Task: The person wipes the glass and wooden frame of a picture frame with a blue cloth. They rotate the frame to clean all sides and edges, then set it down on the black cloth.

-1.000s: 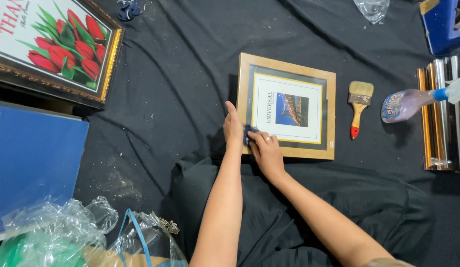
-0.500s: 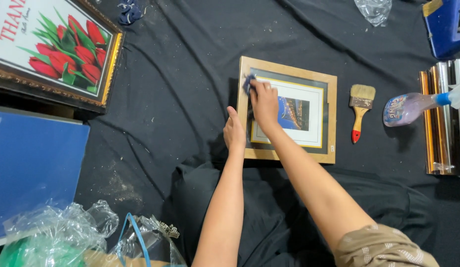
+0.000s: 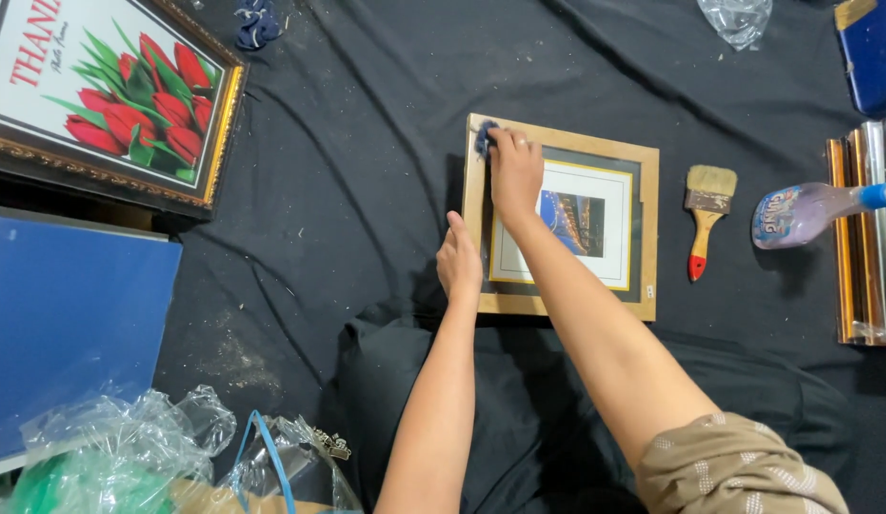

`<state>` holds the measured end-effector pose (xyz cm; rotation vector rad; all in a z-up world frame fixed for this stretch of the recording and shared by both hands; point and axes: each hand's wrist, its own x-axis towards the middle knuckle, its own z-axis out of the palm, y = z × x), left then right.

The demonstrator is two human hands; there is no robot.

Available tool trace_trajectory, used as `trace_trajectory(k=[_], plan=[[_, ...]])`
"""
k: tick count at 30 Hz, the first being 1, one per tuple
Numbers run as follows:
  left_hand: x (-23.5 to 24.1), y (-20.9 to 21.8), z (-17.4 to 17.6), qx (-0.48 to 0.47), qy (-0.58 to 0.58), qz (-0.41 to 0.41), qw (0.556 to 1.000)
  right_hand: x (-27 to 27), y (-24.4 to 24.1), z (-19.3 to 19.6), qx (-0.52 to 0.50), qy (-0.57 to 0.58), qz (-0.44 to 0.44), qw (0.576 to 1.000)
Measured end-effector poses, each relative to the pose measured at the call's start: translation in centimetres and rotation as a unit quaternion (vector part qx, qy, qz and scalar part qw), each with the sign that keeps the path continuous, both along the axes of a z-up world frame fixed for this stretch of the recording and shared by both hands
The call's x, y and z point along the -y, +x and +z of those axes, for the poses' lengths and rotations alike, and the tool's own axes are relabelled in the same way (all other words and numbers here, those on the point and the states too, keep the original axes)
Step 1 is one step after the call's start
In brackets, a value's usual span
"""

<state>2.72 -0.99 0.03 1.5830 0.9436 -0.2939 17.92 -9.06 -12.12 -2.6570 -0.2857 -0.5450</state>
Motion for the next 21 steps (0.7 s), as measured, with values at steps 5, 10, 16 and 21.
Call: trace_trajectory(k=[5, 10, 16, 21], plan=[[-0.1, 0.2, -0.9, 0.002, -0.001, 0.012, 1.000, 2.5, 1.0, -0.8, 0.024, -0.037, 0.030, 0.999], [0.2, 0.2, -0.9, 0.005, -0.007, 0.025, 1.000, 6.6, 0.9, -2.0, 0.038, -0.076, -0.051, 0.995], [0.3, 0.4, -0.1, -0.011, 0.028, 0.017, 0.999, 0.7, 1.0, -0.6, 0.031, -0.004, 0.047, 0.998], [0.1, 0.3, -1.4, 0.005, 0.016, 0.033, 0.999, 6.1, 1.2, -1.3, 0.001, -0.028, 0.082, 0.996]])
